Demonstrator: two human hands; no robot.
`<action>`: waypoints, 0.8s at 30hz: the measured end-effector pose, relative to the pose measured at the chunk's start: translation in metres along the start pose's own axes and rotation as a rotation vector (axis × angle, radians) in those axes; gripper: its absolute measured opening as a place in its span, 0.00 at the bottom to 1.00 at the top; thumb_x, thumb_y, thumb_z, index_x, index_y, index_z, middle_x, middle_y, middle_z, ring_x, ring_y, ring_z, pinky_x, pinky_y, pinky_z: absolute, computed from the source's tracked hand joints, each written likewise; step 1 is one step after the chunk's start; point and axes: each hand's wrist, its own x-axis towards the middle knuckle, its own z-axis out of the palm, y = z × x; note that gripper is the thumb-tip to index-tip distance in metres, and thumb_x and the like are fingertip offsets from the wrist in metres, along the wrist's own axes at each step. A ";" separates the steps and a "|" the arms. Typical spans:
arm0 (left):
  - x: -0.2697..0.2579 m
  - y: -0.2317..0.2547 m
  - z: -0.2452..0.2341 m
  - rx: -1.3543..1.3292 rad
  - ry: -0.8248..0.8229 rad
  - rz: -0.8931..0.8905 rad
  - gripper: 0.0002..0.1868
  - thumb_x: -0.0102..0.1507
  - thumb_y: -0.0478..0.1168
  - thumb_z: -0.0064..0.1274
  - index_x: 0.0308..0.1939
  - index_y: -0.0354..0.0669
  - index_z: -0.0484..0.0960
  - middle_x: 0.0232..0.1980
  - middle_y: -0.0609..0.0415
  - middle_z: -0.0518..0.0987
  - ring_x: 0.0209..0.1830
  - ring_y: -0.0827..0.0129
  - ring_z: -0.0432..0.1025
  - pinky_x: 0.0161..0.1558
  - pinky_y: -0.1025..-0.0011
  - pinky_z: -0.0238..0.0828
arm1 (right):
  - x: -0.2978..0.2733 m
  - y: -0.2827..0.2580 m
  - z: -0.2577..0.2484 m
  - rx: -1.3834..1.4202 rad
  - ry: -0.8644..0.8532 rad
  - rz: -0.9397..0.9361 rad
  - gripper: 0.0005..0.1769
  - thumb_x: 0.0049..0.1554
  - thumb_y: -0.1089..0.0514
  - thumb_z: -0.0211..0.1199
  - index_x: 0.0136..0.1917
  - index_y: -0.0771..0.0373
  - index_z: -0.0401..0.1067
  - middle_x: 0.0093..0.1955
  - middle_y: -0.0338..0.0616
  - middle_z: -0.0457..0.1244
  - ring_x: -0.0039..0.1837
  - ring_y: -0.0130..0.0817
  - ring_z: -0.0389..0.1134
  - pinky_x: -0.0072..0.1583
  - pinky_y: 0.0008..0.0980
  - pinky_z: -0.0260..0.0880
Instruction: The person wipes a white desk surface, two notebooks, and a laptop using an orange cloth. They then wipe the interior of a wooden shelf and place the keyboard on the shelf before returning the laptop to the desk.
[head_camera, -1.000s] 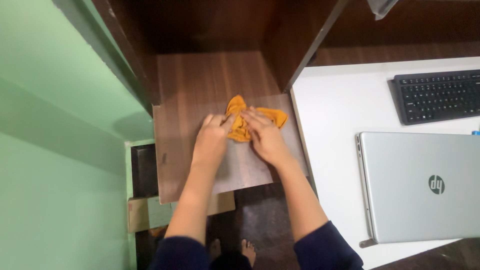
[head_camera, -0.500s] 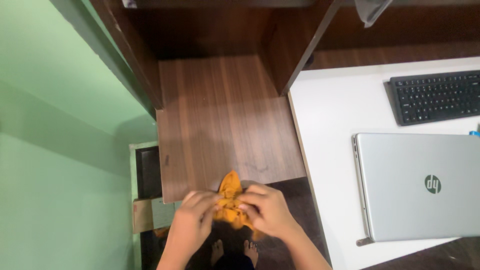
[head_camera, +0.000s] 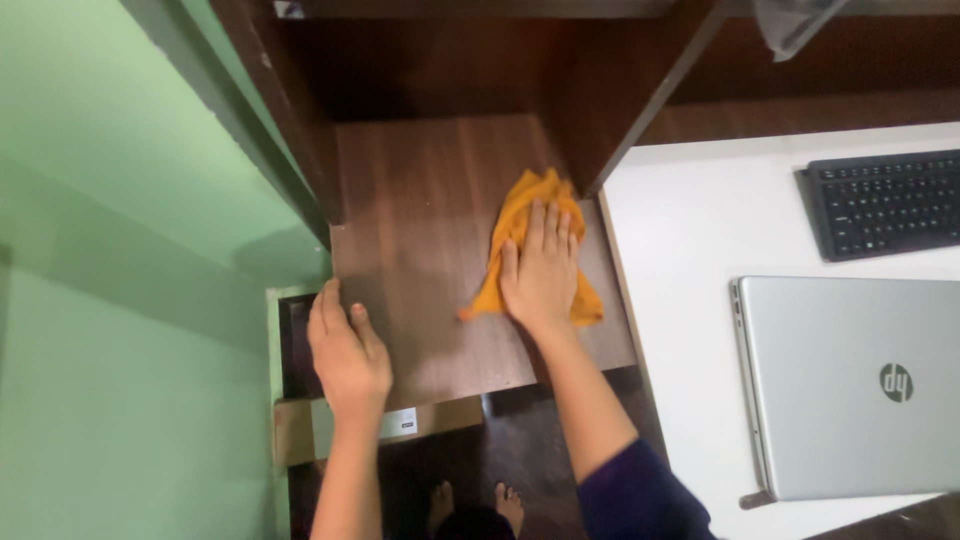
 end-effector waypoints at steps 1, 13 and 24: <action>-0.002 0.000 0.000 -0.053 0.011 -0.022 0.19 0.73 0.34 0.42 0.67 0.27 0.71 0.64 0.32 0.74 0.63 0.38 0.69 0.64 0.52 0.65 | 0.015 -0.001 0.010 -0.026 -0.008 -0.010 0.39 0.62 0.47 0.53 0.80 0.68 0.52 0.80 0.64 0.48 0.82 0.61 0.45 0.78 0.54 0.41; 0.004 -0.012 0.006 -0.207 0.152 -0.247 0.23 0.74 0.38 0.35 0.69 0.28 0.70 0.65 0.34 0.75 0.64 0.44 0.71 0.64 0.57 0.68 | 0.015 -0.116 0.053 0.369 -0.231 -0.561 0.22 0.56 0.61 0.60 0.64 0.60 0.74 0.66 0.51 0.66 0.68 0.51 0.66 0.72 0.49 0.61; 0.002 -0.003 -0.004 -0.172 0.299 -0.187 0.29 0.76 0.45 0.31 0.72 0.22 0.64 0.72 0.29 0.68 0.72 0.38 0.62 0.74 0.51 0.55 | 0.025 -0.147 0.027 0.537 -0.124 -0.542 0.23 0.51 0.65 0.64 0.61 0.63 0.74 0.64 0.49 0.64 0.67 0.52 0.62 0.67 0.48 0.64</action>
